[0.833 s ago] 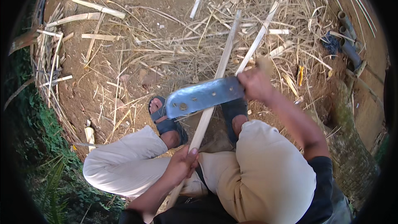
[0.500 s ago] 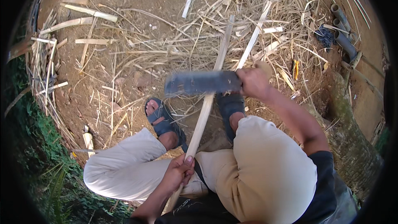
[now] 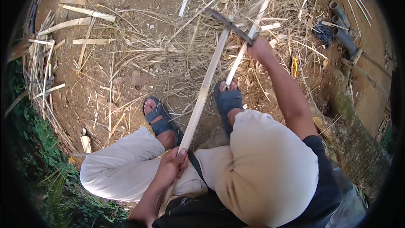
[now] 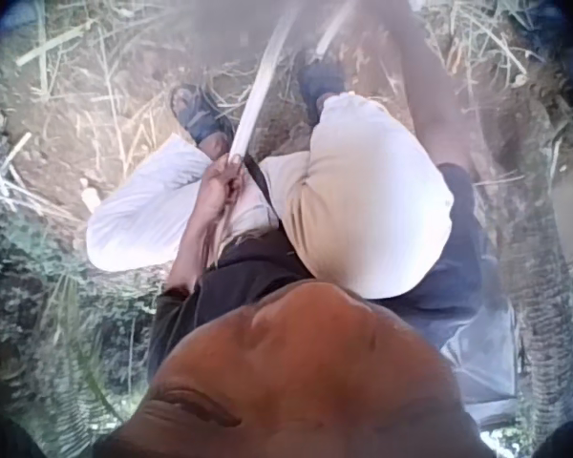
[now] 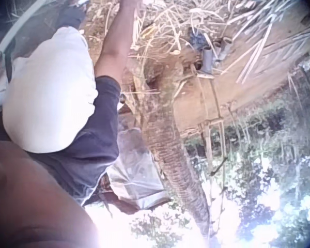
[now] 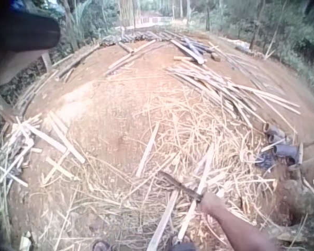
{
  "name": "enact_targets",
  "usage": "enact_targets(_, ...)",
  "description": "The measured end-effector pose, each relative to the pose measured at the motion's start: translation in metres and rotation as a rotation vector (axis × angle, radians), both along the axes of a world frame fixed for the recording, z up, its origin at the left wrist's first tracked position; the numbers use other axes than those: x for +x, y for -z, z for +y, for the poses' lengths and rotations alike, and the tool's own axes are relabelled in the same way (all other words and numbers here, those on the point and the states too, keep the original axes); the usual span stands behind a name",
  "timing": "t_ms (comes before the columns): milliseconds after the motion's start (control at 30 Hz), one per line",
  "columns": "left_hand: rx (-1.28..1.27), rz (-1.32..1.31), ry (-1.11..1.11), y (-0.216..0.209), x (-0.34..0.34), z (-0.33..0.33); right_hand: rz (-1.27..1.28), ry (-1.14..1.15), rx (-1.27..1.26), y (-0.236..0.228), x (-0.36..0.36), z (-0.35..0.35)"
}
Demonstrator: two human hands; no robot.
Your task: The person uses a machete to shave and smooth long strips of bamboo while sitting on the ground. They handle the bamboo by hand, removing layers to thin and process the material.
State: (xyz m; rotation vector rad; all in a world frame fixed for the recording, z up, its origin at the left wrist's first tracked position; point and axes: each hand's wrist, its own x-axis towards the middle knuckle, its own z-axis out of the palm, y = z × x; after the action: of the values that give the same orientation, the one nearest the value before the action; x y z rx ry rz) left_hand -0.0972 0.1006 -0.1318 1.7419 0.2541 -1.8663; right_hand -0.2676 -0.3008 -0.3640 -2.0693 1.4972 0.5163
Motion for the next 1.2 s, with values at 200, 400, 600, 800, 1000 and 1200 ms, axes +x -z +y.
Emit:
enact_targets(200, 0.055, 0.173, -0.124, 0.002, -0.009, -0.003, -0.121, -0.346, -0.073, -0.033, 0.024, 0.042)
enact_targets(400, 0.071, 0.188, -0.086, -0.014, -0.012, -0.015, 0.012, 0.029, -0.033, -0.003, 0.006, -0.006)
enact_targets(600, 0.052, 0.233, -0.158, -0.019, -0.006, -0.01, -0.142, -0.183, -0.107, -0.026, 0.022, 0.029)
enact_targets(800, 0.02, 0.169, -0.074, -0.006, -0.007, -0.006, -0.069, 0.037, -0.118, -0.001, 0.014, 0.001)
enact_targets(1000, 0.057, 0.376, -0.308, -0.022, 0.004, -0.005, -0.077, -0.334, -0.089, -0.032, 0.012, 0.027)
enact_targets(1200, 0.043, 0.302, -0.194, -0.023, 0.0, -0.018, -0.003, -0.007, -0.083, 0.005, 0.0, -0.017)
